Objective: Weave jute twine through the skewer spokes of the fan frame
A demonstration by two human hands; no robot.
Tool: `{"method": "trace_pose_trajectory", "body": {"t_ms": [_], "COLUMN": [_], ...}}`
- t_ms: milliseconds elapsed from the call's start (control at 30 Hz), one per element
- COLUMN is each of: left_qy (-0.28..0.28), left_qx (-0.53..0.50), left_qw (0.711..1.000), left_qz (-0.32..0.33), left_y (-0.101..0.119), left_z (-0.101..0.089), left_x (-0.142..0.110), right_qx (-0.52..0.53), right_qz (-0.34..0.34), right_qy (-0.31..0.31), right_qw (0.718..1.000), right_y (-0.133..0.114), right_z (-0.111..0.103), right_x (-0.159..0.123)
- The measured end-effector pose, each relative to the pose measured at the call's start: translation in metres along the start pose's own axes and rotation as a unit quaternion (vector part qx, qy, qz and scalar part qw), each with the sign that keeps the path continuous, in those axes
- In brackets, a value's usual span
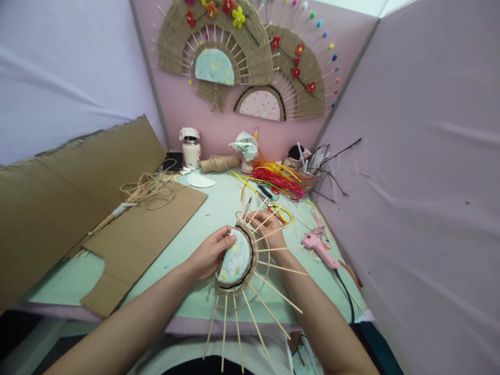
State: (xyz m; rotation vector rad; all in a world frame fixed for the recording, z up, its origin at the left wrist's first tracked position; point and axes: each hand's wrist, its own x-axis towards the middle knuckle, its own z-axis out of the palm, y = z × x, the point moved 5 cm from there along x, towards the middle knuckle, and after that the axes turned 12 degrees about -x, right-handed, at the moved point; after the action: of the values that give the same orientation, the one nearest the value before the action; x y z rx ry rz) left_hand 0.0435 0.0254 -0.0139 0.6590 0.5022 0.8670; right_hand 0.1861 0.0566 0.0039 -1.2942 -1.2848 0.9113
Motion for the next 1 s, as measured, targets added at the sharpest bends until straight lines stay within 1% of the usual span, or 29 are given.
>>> {"method": "trace_pose_trajectory", "body": {"t_ms": [267, 567, 833, 1000], "left_qy": [0.008, 0.022, 0.016, 0.018], "left_qx": [0.014, 0.018, 0.021, 0.021], "left_qw": [1.000, 1.000, 1.000, 0.999], "left_qz": [0.000, -0.009, -0.011, -0.015], "left_y": [0.001, 0.001, 0.001, 0.001], "left_z": [0.000, 0.000, -0.001, 0.000], "left_x": [0.001, 0.001, 0.001, -0.001], "right_qx": [0.024, 0.018, 0.028, 0.014], "right_qz": [-0.002, 0.012, 0.013, -0.008], "right_qy": [-0.023, -0.036, -0.041, -0.023], "right_qw": [0.999, 0.999, 0.999, 1.000], "right_y": [0.008, 0.013, 0.014, 0.011], "right_z": [-0.001, -0.003, -0.002, -0.003], "right_x": [0.003, 0.004, 0.005, 0.005]}}
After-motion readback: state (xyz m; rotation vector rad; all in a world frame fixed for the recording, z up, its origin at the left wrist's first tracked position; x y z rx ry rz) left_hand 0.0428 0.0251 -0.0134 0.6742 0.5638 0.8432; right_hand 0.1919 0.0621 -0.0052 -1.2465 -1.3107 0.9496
